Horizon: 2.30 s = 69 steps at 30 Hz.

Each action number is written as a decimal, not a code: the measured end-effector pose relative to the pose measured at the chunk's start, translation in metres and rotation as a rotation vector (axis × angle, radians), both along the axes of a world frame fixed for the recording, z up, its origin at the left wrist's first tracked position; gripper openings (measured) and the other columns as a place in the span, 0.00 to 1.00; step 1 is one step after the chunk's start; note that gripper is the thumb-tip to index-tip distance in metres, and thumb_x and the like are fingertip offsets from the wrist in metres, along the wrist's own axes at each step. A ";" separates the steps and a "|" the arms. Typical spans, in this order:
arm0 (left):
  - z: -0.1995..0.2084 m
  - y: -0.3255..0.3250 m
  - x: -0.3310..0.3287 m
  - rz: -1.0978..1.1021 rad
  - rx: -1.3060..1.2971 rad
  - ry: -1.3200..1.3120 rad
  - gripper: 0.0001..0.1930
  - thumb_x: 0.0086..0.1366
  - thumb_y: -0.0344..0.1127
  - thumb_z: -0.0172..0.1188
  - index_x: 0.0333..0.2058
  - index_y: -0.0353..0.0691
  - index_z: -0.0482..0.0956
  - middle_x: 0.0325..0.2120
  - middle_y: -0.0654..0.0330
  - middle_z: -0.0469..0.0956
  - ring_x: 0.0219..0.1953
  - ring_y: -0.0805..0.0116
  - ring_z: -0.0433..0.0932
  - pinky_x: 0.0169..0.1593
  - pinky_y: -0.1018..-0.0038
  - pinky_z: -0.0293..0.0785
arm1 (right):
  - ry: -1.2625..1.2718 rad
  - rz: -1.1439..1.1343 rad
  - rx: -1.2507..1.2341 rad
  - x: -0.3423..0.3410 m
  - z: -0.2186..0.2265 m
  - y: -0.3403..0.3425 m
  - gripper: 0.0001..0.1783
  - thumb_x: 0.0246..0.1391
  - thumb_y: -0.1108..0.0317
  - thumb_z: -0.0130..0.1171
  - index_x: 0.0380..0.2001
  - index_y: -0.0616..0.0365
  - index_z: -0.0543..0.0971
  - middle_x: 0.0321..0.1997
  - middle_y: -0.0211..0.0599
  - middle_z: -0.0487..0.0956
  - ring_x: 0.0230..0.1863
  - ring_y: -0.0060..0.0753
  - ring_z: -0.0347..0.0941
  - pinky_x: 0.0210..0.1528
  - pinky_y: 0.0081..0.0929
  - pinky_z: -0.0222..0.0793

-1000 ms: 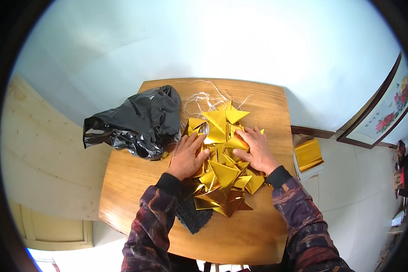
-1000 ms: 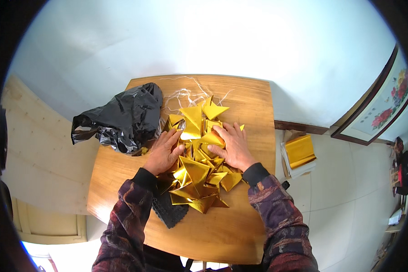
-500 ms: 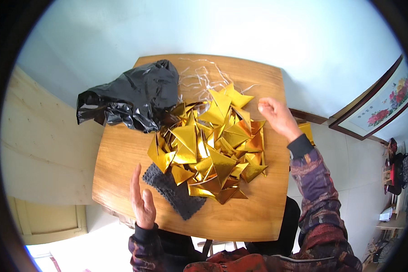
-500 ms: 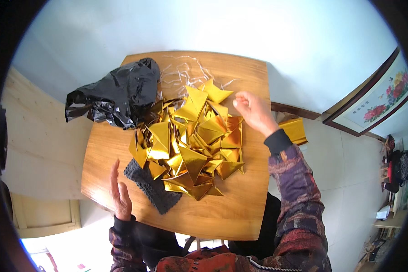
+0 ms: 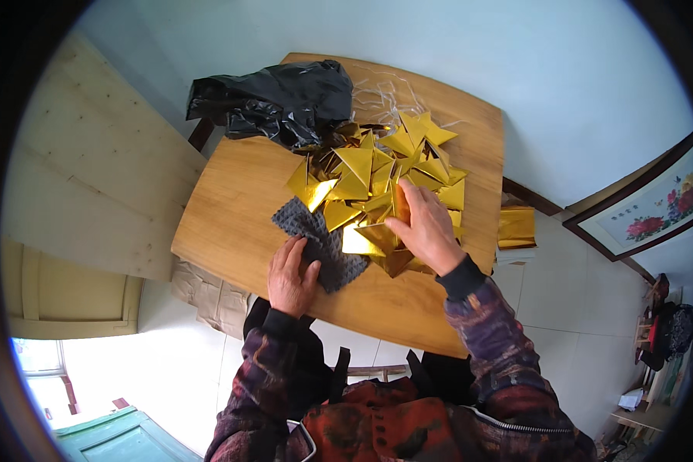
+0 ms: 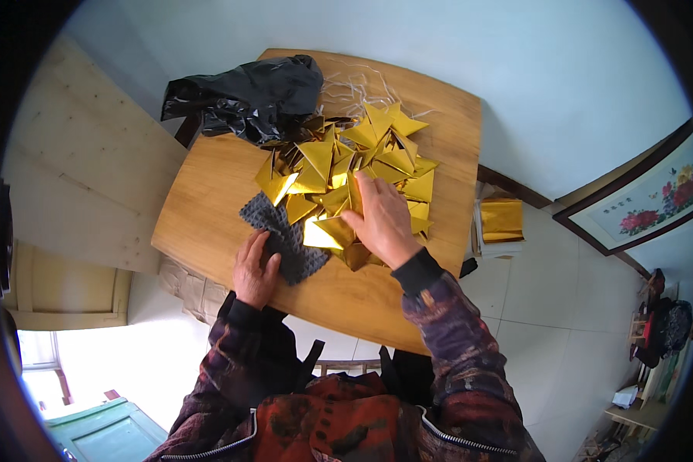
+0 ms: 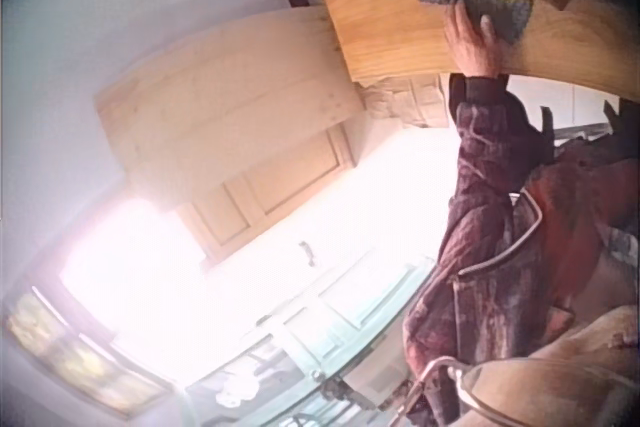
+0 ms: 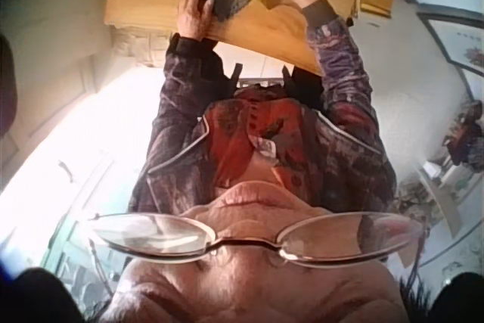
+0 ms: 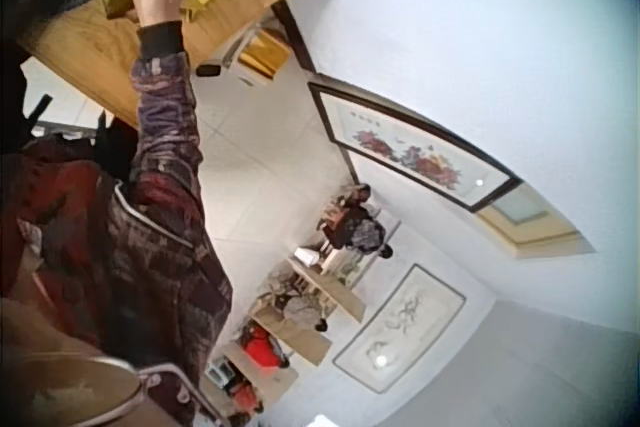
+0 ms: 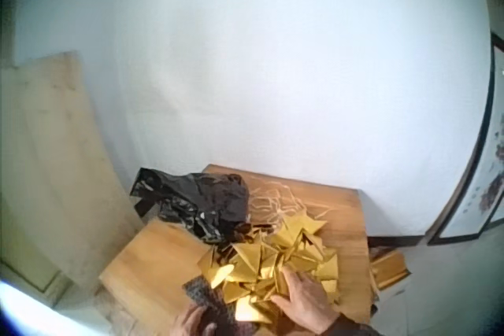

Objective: The person folds a gold-colored sheet of paper into a triangular packet by hand, pressing creases and tucking flaps. They repeat the process with additional sheets, stacking the finished packets on the table.

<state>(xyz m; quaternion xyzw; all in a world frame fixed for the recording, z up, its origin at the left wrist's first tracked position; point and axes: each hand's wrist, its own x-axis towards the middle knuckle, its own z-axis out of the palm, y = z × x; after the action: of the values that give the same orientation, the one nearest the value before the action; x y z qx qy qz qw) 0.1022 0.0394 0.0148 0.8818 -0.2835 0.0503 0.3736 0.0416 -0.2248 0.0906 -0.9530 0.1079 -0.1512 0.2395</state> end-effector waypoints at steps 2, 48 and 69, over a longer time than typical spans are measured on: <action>0.000 0.000 -0.001 -0.006 0.018 -0.037 0.24 0.57 0.36 0.63 0.52 0.36 0.73 0.53 0.50 0.72 0.56 0.49 0.69 0.59 0.59 0.64 | -0.167 -0.060 0.025 0.003 -0.013 0.003 0.24 0.47 0.64 0.67 0.46 0.64 0.72 0.38 0.46 0.75 0.42 0.46 0.72 0.46 0.36 0.69; -0.004 0.029 -0.120 -0.193 -0.989 1.320 0.09 0.60 0.28 0.65 0.39 0.40 0.76 0.28 0.66 0.78 0.29 0.76 0.77 0.34 0.80 0.74 | 0.528 0.497 1.004 -0.134 0.001 0.062 0.15 0.55 0.73 0.53 0.46 0.64 0.75 0.33 0.22 0.72 0.34 0.13 0.66 0.39 0.16 0.65; 0.013 0.005 -0.135 -0.238 -1.320 1.260 0.40 0.56 0.11 0.49 0.66 0.47 0.52 0.51 0.53 0.71 0.48 0.62 0.75 0.47 0.68 0.75 | 0.540 0.489 0.980 -0.123 -0.013 0.090 0.13 0.60 0.61 0.58 0.37 0.61 0.74 0.28 0.26 0.76 0.31 0.21 0.71 0.35 0.21 0.69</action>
<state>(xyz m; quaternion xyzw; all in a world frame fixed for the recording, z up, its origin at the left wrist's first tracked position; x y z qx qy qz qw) -0.0330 0.0447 0.0275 0.3190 -0.0301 -0.3264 0.8893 -0.0818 -0.1347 0.0773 -0.7338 -0.0002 0.2223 0.6419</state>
